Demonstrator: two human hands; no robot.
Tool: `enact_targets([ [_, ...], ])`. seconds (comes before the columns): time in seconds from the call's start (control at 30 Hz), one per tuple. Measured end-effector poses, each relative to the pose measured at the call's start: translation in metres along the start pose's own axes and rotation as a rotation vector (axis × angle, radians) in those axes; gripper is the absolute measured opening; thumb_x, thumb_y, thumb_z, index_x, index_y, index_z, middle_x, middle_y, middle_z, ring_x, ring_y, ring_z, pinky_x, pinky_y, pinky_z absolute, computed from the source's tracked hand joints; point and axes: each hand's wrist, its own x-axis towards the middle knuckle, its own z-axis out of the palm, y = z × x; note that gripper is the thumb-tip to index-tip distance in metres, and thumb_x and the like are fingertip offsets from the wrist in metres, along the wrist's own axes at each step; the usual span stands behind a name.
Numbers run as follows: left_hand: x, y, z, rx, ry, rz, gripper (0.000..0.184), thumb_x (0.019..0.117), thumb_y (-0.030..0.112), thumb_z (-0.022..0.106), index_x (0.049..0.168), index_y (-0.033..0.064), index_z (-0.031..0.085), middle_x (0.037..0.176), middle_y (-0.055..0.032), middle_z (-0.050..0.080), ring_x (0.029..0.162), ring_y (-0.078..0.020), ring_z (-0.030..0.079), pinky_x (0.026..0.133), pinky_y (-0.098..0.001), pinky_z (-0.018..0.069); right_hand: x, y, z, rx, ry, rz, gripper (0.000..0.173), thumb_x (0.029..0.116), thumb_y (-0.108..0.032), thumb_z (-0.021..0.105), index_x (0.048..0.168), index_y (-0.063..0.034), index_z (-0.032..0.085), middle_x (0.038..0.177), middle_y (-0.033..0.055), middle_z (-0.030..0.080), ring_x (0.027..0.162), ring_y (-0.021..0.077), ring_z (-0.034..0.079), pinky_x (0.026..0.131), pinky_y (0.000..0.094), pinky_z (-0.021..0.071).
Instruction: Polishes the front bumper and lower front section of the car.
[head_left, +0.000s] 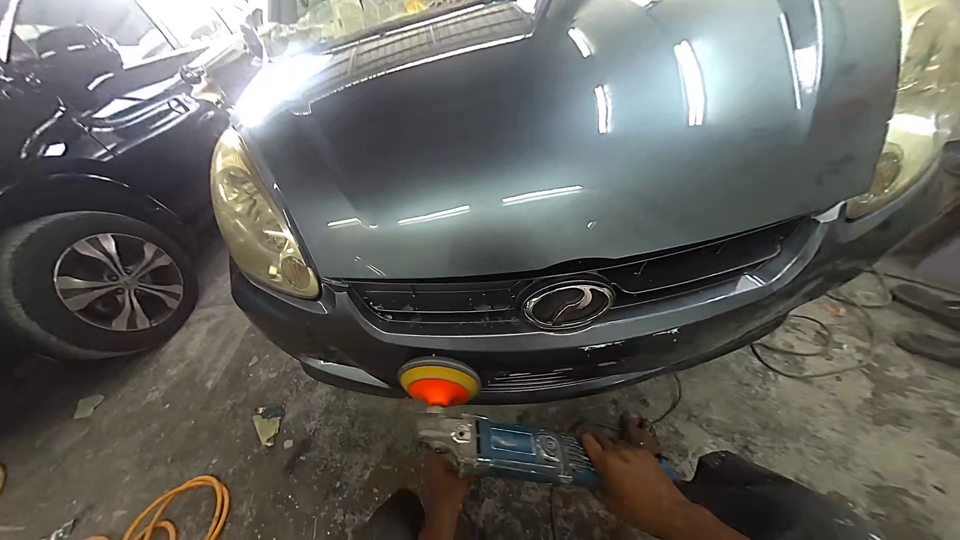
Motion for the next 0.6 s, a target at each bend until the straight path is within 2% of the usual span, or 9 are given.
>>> enact_targets([
  [0.1,0.003,-0.013,0.024,-0.053,-0.059,-0.065,0.084,0.0793,0.012,0.085,0.145,-0.0148,0.040,0.143,-0.0303,0.054,0.137,-0.0334,0.052,0.118,-0.0403,0.0398,0.002,0.012,0.004,-0.085,-0.018,-0.018,0.056,0.0777,-0.019,0.081,0.126,0.0001,0.059,0.111,0.0243,0.071,0.099,0.0448,0.071,0.080,0.0604,0.0558],
  [0.17,0.016,-0.033,0.028,-0.177,0.031,-0.044,0.087,0.0794,0.009,0.084,0.147,-0.0159,0.035,0.145,-0.0314,0.051,0.138,-0.0322,0.051,0.119,-0.0385,0.0396,0.016,-0.009,-0.005,-0.089,-0.057,-0.026,0.051,0.0813,-0.015,0.077,0.126,-0.0006,0.058,0.111,0.0243,0.070,0.101,0.0454,0.070,0.082,0.0617,0.0550],
  [0.2,0.022,-0.043,0.023,-0.203,0.074,-0.038,0.085,0.0830,0.008,0.081,0.149,-0.0163,0.033,0.148,-0.0320,0.048,0.141,-0.0321,0.048,0.120,-0.0377,0.0374,0.021,-0.025,-0.009,-0.082,-0.075,-0.035,0.049,0.0831,-0.013,0.075,0.128,-0.0004,0.057,0.111,0.0248,0.069,0.102,0.0458,0.069,0.082,0.0619,0.0546],
  [0.27,0.038,-0.053,0.006,-0.119,0.163,-0.047,0.070,0.0927,0.010,0.074,0.148,-0.0161,0.039,0.150,-0.0312,0.048,0.143,-0.0321,0.046,0.122,-0.0379,0.0341,0.032,-0.061,-0.019,-0.066,-0.076,-0.052,0.047,0.0856,-0.010,0.071,0.130,-0.0005,0.056,0.111,0.0251,0.069,0.102,0.0456,0.069,0.081,0.0614,0.0548],
  [0.33,0.048,-0.050,-0.010,-0.069,0.259,-0.054,0.062,0.0955,0.009,0.070,0.145,-0.0160,0.043,0.148,-0.0316,0.050,0.143,-0.0340,0.046,0.123,-0.0402,0.0331,0.041,-0.085,-0.029,-0.061,-0.035,-0.081,0.045,0.0846,-0.007,0.070,0.128,-0.0006,0.057,0.107,0.0239,0.069,0.099,0.0444,0.070,0.079,0.0596,0.0559],
  [0.4,0.049,-0.044,-0.018,-0.023,0.259,-0.075,0.063,0.0962,0.011,0.070,0.146,-0.0152,0.042,0.150,-0.0313,0.048,0.146,-0.0350,0.043,0.124,-0.0409,0.0300,0.043,-0.091,-0.036,-0.078,-0.042,-0.093,0.045,0.0849,-0.007,0.069,0.127,0.0001,0.056,0.108,0.0237,0.068,0.100,0.0439,0.069,0.080,0.0583,0.0553],
  [0.5,0.036,-0.032,-0.008,-0.076,0.203,-0.046,0.075,0.0890,0.015,0.078,0.146,-0.0165,0.041,0.148,-0.0314,0.050,0.143,-0.0335,0.046,0.122,-0.0385,0.0334,0.026,-0.068,-0.031,-0.081,-0.013,-0.054,0.049,0.0812,-0.011,0.073,0.126,0.0004,0.058,0.107,0.0236,0.070,0.098,0.0441,0.070,0.079,0.0589,0.0561],
  [0.57,0.016,-0.023,0.012,-0.197,0.169,-0.009,0.083,0.0778,0.010,0.084,0.143,-0.0180,0.041,0.140,-0.0327,0.055,0.134,-0.0339,0.054,0.116,-0.0399,0.0423,0.005,-0.041,-0.023,-0.083,-0.050,0.012,0.056,0.0805,-0.018,0.077,0.130,0.0008,0.057,0.109,0.0249,0.070,0.099,0.0457,0.070,0.080,0.0618,0.0554],
  [0.6,0.006,-0.018,0.020,-0.198,0.107,-0.026,0.083,0.0774,0.009,0.085,0.143,-0.0171,0.042,0.139,-0.0325,0.056,0.132,-0.0350,0.055,0.115,-0.0421,0.0434,-0.006,-0.026,-0.018,-0.082,-0.059,0.037,0.062,0.0791,-0.023,0.080,0.131,0.0012,0.058,0.109,0.0263,0.070,0.099,0.0472,0.070,0.080,0.0634,0.0551],
])
